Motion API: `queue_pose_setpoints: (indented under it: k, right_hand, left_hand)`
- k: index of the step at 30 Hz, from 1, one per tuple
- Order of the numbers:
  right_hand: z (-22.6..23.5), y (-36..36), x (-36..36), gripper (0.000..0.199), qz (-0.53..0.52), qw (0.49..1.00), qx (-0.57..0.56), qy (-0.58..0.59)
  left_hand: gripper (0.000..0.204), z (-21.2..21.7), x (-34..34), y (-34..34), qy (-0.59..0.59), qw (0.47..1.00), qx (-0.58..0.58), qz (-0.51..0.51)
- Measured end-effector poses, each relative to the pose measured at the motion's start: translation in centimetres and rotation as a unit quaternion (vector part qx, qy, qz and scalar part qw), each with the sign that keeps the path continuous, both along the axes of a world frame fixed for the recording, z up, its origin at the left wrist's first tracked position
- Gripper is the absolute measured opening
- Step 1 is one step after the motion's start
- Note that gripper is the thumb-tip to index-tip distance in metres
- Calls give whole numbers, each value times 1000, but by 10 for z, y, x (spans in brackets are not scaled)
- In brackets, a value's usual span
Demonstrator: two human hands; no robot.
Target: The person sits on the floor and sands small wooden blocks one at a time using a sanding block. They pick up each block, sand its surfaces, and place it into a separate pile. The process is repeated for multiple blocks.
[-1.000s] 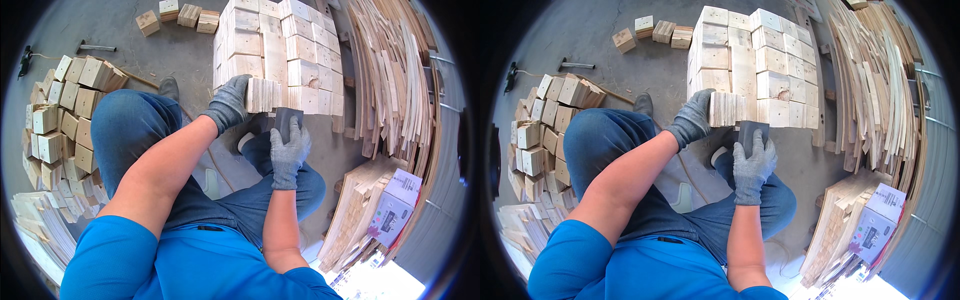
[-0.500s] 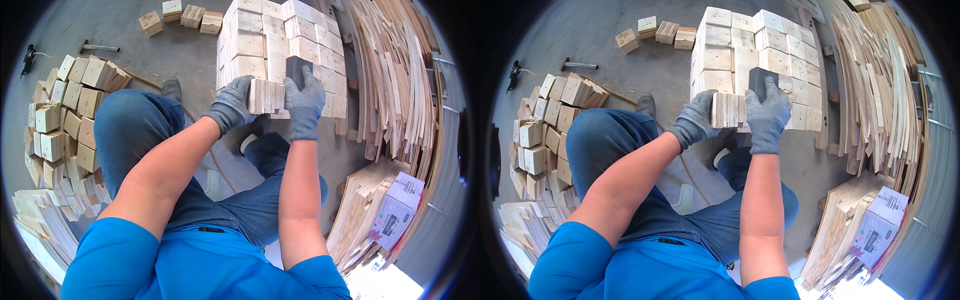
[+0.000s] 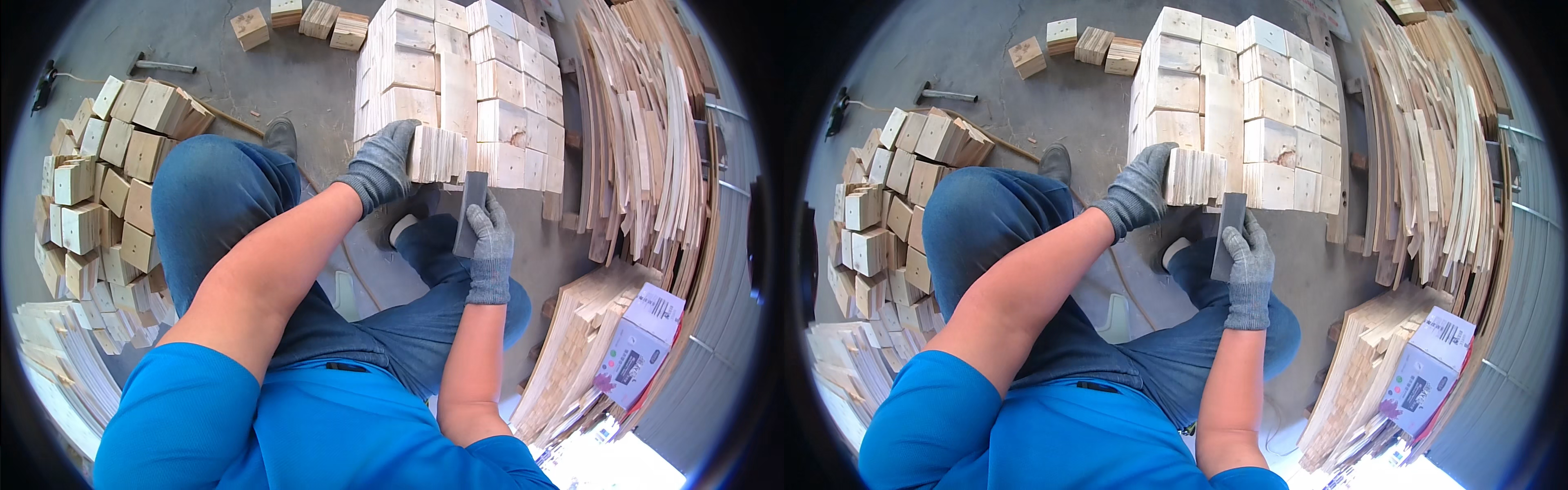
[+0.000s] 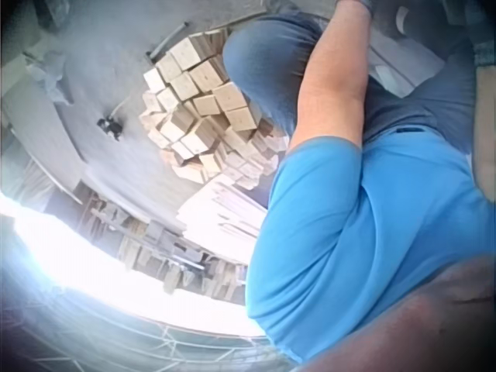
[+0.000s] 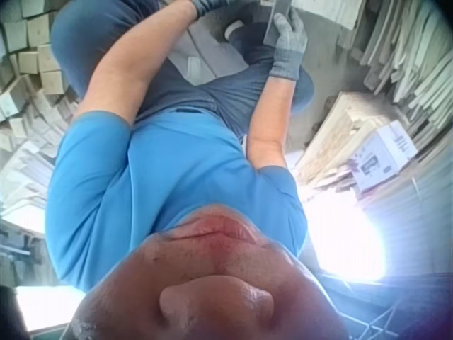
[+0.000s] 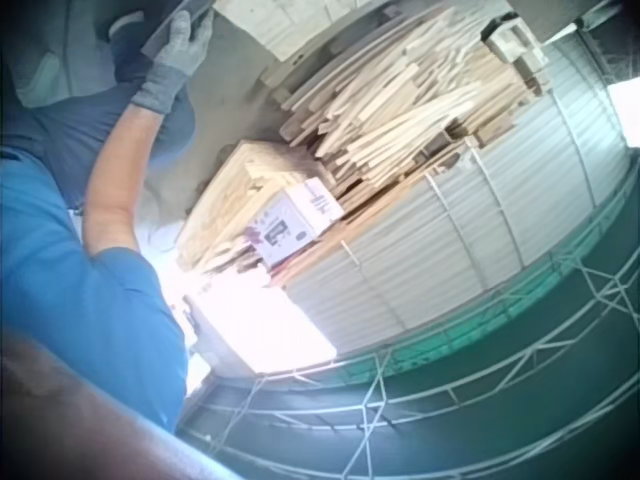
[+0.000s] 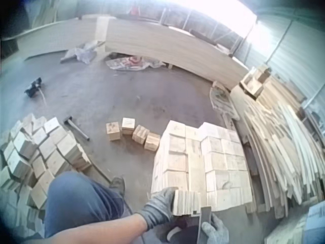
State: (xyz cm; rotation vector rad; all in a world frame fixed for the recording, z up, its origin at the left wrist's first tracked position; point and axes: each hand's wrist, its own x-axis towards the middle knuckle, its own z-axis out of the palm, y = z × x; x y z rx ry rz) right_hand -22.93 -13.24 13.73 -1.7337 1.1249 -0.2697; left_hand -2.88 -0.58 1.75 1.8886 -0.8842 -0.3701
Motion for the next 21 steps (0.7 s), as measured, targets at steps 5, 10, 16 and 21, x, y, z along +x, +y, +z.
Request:
queue_pose_setpoints:
  k: [5, 10, 16, 21]
  right_hand:
    - [2, -13, 35, 65, 37, 998, -45, -5]
    - [7, -45, 99, 67, 48, 998, -17, -28]
    - [-10, -78, 109, 63, 53, 993, 77, -68]
    - [22, -34, 62, 63, 21, 990, 138, 17]
  left_hand:
    - [88, -5, 2, 0, -8, 1000, -11, 5]
    - [80, 5, 0, 1, 7, 999, -25, 18]
    - [81, 14, -2, 0, -1, 1000, -15, 9]
    - [82, 0, 2, 4, -9, 1000, -8, 13]
